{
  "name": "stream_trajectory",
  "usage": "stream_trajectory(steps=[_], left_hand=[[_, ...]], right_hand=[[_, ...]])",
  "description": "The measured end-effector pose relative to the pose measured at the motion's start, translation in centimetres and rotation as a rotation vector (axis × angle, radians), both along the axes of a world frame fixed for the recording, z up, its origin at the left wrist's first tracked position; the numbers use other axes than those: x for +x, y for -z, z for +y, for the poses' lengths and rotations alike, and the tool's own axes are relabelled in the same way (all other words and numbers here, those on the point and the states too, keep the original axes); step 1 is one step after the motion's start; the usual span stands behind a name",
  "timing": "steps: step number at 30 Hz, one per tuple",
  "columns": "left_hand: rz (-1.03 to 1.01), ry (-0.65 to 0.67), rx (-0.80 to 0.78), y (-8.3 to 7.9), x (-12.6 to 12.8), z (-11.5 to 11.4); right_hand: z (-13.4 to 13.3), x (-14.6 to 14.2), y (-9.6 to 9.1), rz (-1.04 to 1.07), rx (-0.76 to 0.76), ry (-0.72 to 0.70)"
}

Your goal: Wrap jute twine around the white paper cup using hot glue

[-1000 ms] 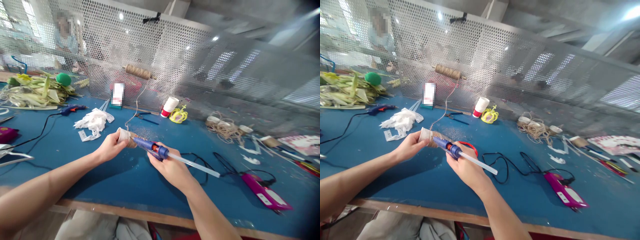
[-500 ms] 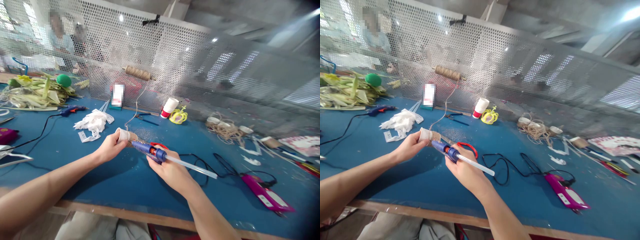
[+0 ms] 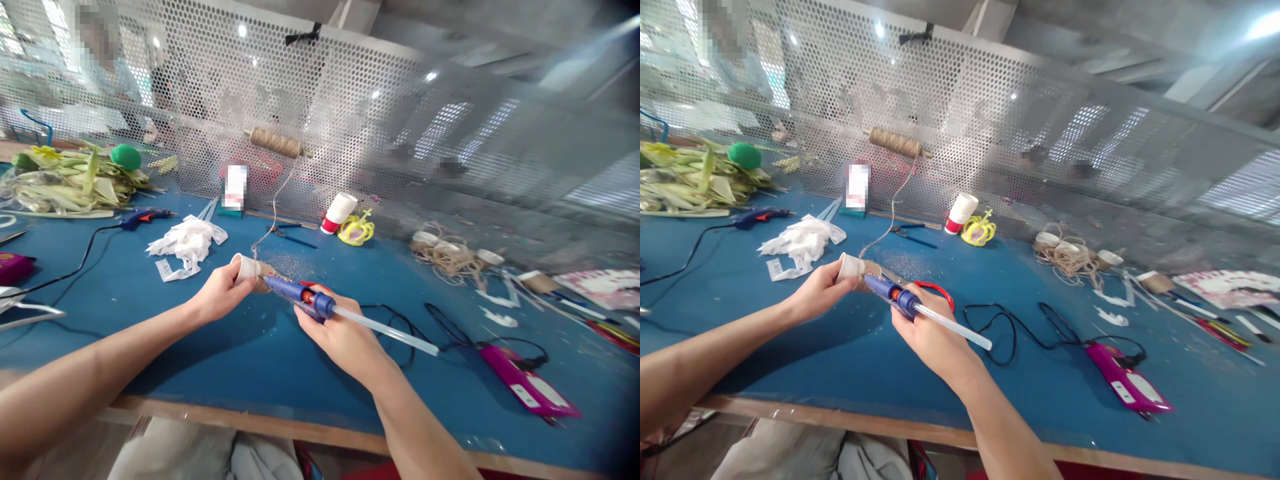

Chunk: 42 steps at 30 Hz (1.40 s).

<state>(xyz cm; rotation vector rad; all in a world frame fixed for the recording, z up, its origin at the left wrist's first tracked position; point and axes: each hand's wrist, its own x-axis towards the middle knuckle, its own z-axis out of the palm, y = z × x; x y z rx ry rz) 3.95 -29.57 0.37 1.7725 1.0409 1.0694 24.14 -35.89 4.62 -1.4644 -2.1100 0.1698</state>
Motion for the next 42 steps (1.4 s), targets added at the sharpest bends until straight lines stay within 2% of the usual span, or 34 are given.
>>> stream_trajectory(steps=[29, 42], left_hand=[[0.032, -0.032, 0.009, 0.18, 0.06, 0.2], [0.117, -0.018, 0.165, 0.39, 0.0, -0.06]], right_hand=[[-0.42, -0.19, -0.56, -0.053, -0.076, -0.04], [-0.22, 0.52, 0.05, 0.033, -0.007, -0.012]])
